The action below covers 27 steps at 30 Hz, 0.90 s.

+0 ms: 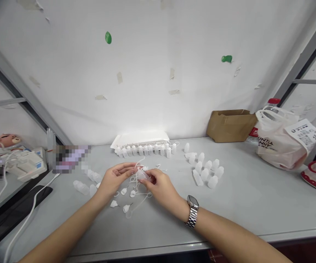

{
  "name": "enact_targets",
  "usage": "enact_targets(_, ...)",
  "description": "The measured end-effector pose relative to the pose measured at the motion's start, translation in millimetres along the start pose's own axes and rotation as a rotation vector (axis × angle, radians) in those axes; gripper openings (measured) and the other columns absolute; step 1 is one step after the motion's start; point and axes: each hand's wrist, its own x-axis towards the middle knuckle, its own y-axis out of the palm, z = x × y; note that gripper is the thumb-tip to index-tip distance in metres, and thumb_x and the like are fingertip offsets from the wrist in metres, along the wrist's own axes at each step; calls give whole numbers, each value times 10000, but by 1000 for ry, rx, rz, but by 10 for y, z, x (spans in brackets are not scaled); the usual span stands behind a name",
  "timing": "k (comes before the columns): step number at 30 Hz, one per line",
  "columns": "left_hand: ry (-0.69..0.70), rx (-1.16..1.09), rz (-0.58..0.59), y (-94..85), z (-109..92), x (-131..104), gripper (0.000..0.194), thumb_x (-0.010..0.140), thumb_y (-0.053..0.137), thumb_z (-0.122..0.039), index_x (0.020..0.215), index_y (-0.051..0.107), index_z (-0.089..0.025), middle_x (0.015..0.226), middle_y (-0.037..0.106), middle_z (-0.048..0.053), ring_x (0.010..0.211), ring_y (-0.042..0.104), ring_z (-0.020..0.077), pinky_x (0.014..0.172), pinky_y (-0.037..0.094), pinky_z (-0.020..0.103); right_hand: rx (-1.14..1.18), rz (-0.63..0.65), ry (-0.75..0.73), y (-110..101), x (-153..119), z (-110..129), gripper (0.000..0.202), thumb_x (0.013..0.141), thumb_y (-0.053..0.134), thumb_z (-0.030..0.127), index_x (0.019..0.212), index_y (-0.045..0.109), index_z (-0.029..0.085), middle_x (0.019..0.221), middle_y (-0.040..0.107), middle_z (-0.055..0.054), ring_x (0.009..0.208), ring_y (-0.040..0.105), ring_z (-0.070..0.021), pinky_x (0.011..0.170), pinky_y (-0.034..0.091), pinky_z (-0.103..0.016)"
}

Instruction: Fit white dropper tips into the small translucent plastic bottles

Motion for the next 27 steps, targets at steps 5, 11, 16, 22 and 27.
enact_targets(5, 3, -34, -16, 79, 21, -40, 304, 663, 678, -370, 901, 688, -180, 1037, 686, 71, 1040, 581, 250, 882, 459, 353, -145, -63, -165, 6, -46, -41, 140, 829, 512, 324, 863, 534, 190, 712, 561, -15, 605, 493, -138, 554, 407, -261)
enact_targets(11, 32, -122, -29, 137, 74, -57, 280, 701, 647, -379, 888, 695, -176, 1033, 687, 74, 1018, 588, 239, 910, 437, 356, -476, -210, -459, 24, -57, -75, 141, 878, 407, 257, 876, 519, 172, 714, 574, -63, 624, 523, -171, 558, 417, -291)
enact_targets(16, 27, -242, -55, 158, 86, -53, 235, 696, 662, -349, 834, 705, -164, 968, 708, 74, 992, 599, 226, 931, 420, 356, -621, -262, -556, 24, -54, -57, 219, 903, 372, 269, 868, 550, 145, 667, 602, -92, 603, 556, -197, 550, 410, -306)
enact_targets(22, -4, -283, -47, 165, 54, -61, 226, 664, 696, -330, 820, 710, -166, 967, 708, 72, 1009, 589, 232, 937, 410, 357, -573, -255, -480, 20, -67, -45, 248, 910, 371, 324, 952, 534, 143, 681, 622, -81, 606, 574, -187, 558, 416, -292)
enact_targets(27, -3, -293, 1, 163, 74, -69, 207, 676, 693, -309, 829, 709, -171, 961, 707, 63, 1009, 583, 227, 937, 399, 347, -515, -240, -436, 35, -73, -44, 286, 914, 366, 363, 998, 506, 129, 638, 607, -54, 546, 560, -162, 511, 397, -265)
